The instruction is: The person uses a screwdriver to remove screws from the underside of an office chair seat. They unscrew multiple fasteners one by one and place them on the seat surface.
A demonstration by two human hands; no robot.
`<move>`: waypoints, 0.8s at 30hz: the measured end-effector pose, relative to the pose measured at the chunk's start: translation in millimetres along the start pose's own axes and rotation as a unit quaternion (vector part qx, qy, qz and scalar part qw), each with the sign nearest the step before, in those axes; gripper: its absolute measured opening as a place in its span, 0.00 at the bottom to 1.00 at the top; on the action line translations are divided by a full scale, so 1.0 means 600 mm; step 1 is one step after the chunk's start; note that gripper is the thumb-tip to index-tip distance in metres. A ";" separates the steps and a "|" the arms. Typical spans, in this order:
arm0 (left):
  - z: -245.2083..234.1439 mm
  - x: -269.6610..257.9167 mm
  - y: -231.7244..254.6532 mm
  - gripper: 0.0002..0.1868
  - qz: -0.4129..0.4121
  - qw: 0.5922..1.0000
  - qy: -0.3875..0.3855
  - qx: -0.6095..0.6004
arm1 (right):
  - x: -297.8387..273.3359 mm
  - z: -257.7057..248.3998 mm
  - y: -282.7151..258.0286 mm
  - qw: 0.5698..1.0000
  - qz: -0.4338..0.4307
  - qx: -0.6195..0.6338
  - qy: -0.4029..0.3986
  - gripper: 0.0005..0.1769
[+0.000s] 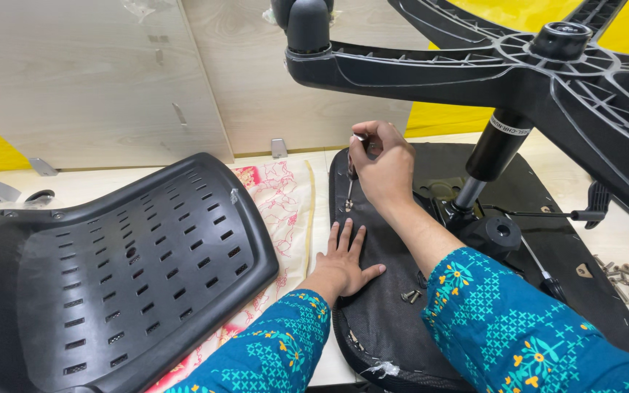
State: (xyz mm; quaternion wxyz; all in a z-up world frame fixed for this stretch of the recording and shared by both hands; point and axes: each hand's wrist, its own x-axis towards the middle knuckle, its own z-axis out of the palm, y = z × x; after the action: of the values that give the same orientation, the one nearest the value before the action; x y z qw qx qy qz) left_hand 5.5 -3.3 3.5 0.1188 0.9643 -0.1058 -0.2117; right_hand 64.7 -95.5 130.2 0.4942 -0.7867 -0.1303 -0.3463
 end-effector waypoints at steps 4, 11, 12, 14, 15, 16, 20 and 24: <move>0.001 0.002 -0.001 0.54 0.006 1.000 0.000 -0.001 | -0.004 -0.003 0.007 0.999 -0.030 -0.034 0.021 0.06; 0.001 0.000 -0.003 0.55 0.014 1.000 -0.010 0.000 | 0.006 0.003 0.011 0.998 0.008 -0.045 0.044 0.07; 0.000 0.001 -0.003 0.55 0.015 1.000 -0.012 0.005 | 0.008 0.002 0.012 0.998 0.005 -0.046 0.037 0.07; -0.001 0.001 -0.002 0.55 0.017 1.000 -0.013 0.007 | 0.010 0.003 0.012 0.999 0.000 -0.027 0.028 0.06; -0.001 0.001 -0.002 0.55 0.018 1.000 -0.013 0.006 | 0.009 0.005 0.011 1.000 -0.002 -0.007 0.026 0.05; -0.001 0.000 -0.002 0.55 0.018 1.000 -0.013 0.004 | 0.007 0.008 0.009 1.000 -0.004 0.014 0.023 0.05; 0.002 -0.001 -0.004 0.55 0.022 1.000 -0.004 -0.002 | -0.004 0.017 0.004 0.997 0.054 0.054 0.009 0.06; 0.002 -0.001 -0.004 0.54 0.022 1.000 -0.004 -0.007 | -0.008 0.020 0.001 0.992 -0.079 -0.072 0.063 0.09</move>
State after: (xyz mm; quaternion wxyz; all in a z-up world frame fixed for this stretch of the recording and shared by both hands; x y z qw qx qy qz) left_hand 4.8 -1.3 2.1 0.1302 0.9601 -0.1258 -0.2133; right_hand 66.6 -84.5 123.1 0.4145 -0.7843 -0.1351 -0.4413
